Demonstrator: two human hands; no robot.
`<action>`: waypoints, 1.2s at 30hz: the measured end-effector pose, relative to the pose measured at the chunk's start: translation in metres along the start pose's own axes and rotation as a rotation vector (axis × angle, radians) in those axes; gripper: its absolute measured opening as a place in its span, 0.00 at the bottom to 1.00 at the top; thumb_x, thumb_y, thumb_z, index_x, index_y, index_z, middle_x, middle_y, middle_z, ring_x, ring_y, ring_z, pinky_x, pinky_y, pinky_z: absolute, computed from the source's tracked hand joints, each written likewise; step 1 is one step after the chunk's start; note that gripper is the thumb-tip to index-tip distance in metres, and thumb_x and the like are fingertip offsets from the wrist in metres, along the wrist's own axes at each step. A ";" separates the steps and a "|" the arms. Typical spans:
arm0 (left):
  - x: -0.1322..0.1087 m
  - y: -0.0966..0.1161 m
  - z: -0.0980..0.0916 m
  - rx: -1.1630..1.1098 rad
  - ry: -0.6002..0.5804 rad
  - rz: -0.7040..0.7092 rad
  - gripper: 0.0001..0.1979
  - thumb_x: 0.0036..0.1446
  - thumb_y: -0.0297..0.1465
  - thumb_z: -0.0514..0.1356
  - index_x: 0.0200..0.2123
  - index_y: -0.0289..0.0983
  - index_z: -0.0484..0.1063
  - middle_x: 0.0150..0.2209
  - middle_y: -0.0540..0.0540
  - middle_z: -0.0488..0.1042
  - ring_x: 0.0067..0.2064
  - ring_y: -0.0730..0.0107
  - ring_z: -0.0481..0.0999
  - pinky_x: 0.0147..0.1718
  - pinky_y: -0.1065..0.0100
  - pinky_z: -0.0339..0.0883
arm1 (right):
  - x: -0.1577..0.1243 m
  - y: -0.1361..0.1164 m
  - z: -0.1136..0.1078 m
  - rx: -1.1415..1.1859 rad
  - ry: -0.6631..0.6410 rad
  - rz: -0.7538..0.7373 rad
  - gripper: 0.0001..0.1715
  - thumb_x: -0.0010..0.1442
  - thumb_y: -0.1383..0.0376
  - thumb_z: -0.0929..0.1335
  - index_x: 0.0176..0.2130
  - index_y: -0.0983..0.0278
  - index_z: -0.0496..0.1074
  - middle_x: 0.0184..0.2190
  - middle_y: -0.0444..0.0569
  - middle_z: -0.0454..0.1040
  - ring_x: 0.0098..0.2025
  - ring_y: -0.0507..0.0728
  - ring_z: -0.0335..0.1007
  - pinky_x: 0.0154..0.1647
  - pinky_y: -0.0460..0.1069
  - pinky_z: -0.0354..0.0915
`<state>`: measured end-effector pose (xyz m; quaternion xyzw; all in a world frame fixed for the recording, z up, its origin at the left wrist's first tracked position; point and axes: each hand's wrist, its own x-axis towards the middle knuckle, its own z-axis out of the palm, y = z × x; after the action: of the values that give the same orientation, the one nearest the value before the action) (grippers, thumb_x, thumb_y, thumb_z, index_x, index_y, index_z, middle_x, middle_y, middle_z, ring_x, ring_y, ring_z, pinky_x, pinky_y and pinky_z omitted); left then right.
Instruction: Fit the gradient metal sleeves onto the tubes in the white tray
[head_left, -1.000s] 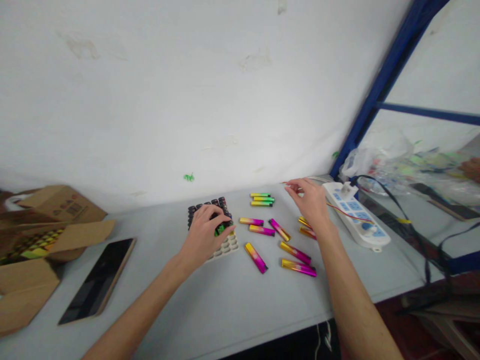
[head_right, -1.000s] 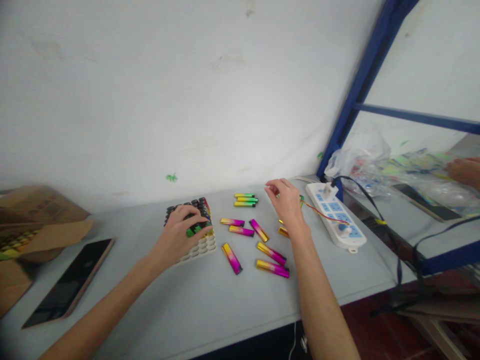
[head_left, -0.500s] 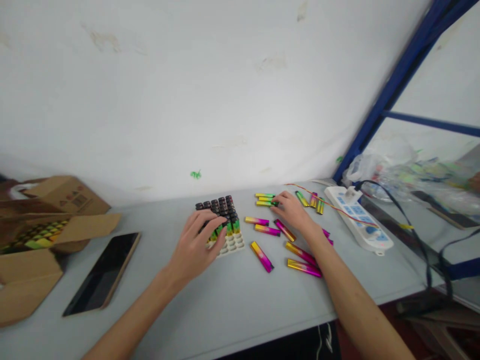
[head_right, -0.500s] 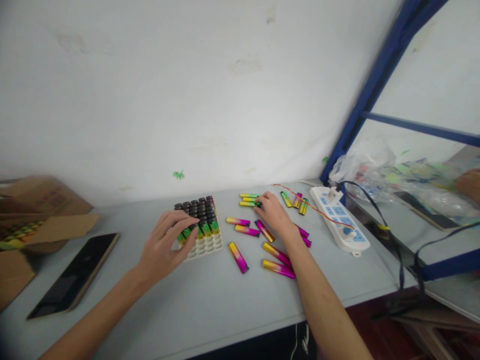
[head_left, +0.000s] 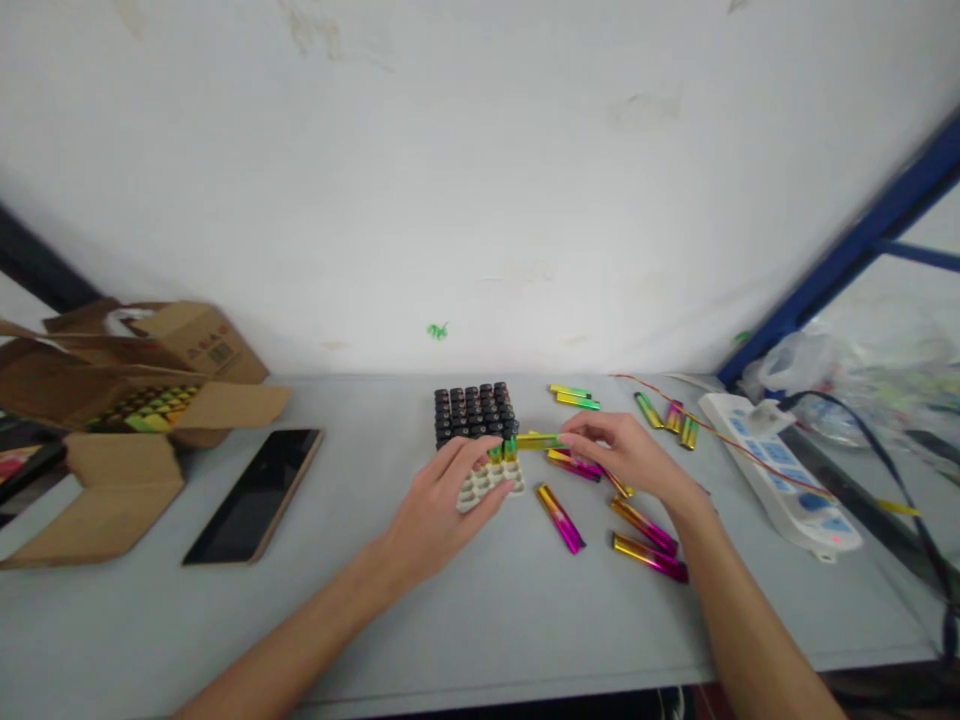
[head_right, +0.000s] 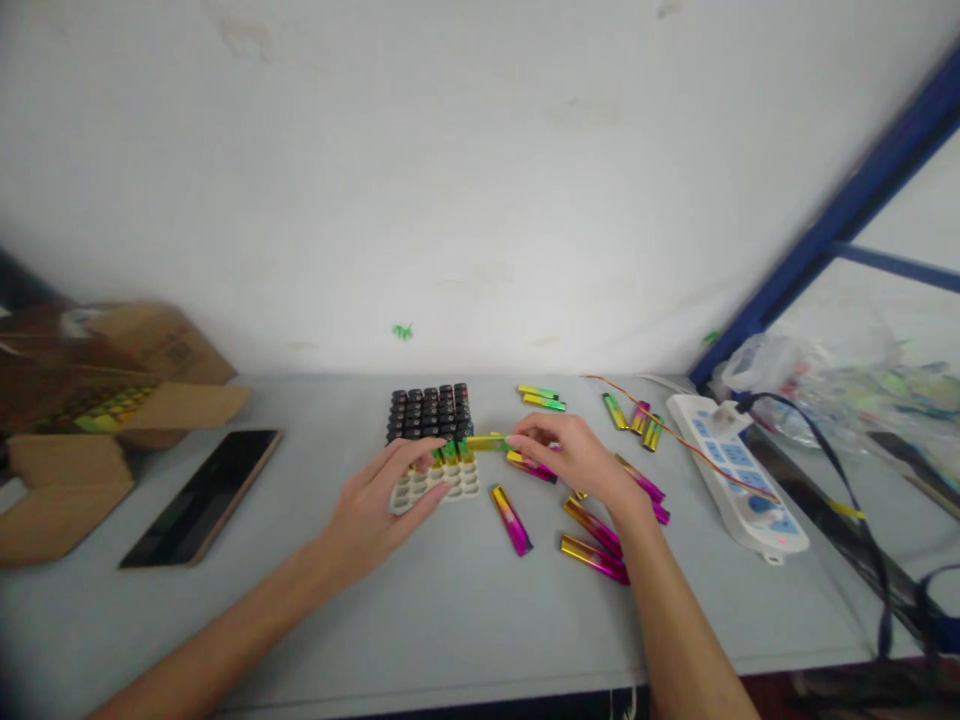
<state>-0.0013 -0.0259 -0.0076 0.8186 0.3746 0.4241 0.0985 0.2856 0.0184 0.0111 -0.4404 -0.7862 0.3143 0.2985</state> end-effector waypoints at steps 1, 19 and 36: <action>0.000 0.000 0.000 -0.036 -0.043 -0.038 0.17 0.67 0.34 0.63 0.57 0.38 0.70 0.40 0.47 0.76 0.41 0.68 0.77 0.45 0.67 0.72 | 0.001 -0.006 0.005 0.060 -0.040 0.000 0.18 0.69 0.51 0.69 0.40 0.63 0.78 0.30 0.46 0.77 0.31 0.54 0.70 0.33 0.48 0.63; 0.005 -0.006 0.011 -1.081 -0.426 -0.692 0.23 0.62 0.48 0.66 0.40 0.41 0.59 0.31 0.53 0.72 0.25 0.78 0.64 0.26 0.72 0.60 | 0.007 -0.013 0.035 -0.216 0.287 -0.087 0.22 0.76 0.58 0.60 0.29 0.60 0.59 0.23 0.40 0.63 0.26 0.52 0.59 0.32 0.49 0.53; 0.011 -0.017 0.005 -1.315 -0.474 -1.004 0.22 0.63 0.49 0.55 0.26 0.38 0.59 0.22 0.57 0.49 0.23 0.77 0.47 0.23 0.73 0.46 | 0.007 -0.010 0.047 -0.302 0.226 -0.086 0.20 0.75 0.60 0.60 0.29 0.60 0.60 0.22 0.41 0.66 0.24 0.52 0.60 0.31 0.49 0.52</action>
<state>-0.0028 -0.0059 -0.0119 0.3995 0.3400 0.2791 0.8043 0.2429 0.0096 -0.0095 -0.4788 -0.8041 0.1283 0.3282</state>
